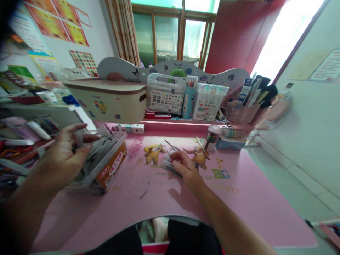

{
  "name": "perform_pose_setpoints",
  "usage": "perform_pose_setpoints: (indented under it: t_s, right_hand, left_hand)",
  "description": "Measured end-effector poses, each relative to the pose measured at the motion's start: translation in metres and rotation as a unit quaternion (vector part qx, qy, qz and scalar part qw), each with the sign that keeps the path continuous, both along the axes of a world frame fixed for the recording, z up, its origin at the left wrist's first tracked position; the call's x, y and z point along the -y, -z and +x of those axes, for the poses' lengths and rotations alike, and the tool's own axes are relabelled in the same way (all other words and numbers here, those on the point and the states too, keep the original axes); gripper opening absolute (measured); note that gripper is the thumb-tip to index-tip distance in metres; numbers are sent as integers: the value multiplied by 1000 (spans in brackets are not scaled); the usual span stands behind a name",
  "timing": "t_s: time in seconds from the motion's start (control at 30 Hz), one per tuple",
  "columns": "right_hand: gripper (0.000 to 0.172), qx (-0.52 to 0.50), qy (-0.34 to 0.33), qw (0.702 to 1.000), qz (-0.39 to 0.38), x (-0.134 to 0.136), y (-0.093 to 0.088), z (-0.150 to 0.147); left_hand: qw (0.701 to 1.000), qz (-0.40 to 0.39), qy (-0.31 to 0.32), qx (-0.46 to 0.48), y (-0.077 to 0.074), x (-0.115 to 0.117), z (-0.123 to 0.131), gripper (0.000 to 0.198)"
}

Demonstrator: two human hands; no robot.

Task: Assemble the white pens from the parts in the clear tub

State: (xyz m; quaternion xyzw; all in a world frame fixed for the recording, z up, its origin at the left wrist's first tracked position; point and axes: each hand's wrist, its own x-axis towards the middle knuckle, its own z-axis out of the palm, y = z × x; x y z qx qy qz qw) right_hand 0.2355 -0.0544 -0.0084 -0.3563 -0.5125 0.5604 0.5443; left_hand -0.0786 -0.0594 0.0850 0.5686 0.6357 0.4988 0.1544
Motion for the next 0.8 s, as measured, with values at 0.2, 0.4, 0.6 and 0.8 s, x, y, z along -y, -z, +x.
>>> perform_pose_setpoints:
  t_s: [0.2,0.4,0.6,0.8]
  right_hand:
    - [17,184,-44,977,95,6,-11,1]
    - [20,503,-231,792,257,21,-18,-3]
    - [7,545,-272,746,269,15,-9,0]
    - [11,533,-165,813,168,15,-17,-5]
  left_hand:
    - [943,11,-61,-327,2,2,5,66]
    - [899,121,-123,-403,2,8,22,80]
    - [864,-11,-33,-503,9,-3,14,47]
    - [906,154,-67,-390,-6,8,20,43]
